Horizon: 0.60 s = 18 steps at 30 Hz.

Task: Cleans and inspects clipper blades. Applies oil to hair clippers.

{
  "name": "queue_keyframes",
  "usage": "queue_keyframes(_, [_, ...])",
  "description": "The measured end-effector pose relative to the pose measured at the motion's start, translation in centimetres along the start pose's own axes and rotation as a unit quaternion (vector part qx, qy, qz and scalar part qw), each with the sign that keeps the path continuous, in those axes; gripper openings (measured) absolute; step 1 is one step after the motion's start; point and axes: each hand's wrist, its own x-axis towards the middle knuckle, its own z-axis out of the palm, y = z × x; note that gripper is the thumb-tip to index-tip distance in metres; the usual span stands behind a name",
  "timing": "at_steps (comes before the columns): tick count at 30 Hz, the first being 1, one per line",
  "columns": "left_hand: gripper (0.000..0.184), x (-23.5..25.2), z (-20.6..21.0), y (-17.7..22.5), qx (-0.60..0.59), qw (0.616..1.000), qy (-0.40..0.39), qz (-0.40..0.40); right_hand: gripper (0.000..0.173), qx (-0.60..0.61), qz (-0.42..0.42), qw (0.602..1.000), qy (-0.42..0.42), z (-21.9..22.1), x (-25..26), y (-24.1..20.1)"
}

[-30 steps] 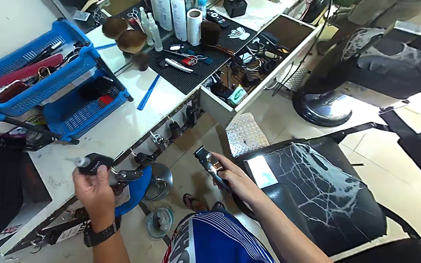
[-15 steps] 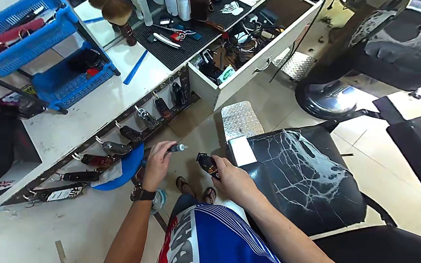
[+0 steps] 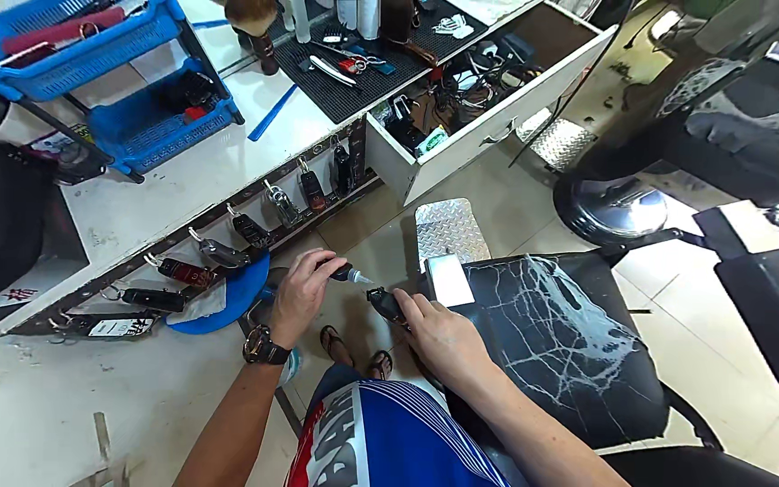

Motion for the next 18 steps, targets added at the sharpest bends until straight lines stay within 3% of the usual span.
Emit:
queue_keyframes(11, [0.033, -0.5, -1.6, 0.1, -0.001, 1.000, 0.020, 0.022, 0.055, -0.019, -0.041, 0.997, 0.063, 0.1, -0.2, -0.4])
queue_keyframes(13, [0.032, -0.6, -1.7, 0.0, -0.002, 0.999, 0.023, 0.023, 0.057, -0.002, -0.037, 0.998, 0.045, -0.1, -0.3, -0.4])
queue_keyframes(18, [0.032, -1.0, -2.1, -0.5, -0.014, 1.000, 0.021, 0.007, 0.064, 0.115, 0.021, 0.988, -0.101, -1.5, 0.3, 0.2])
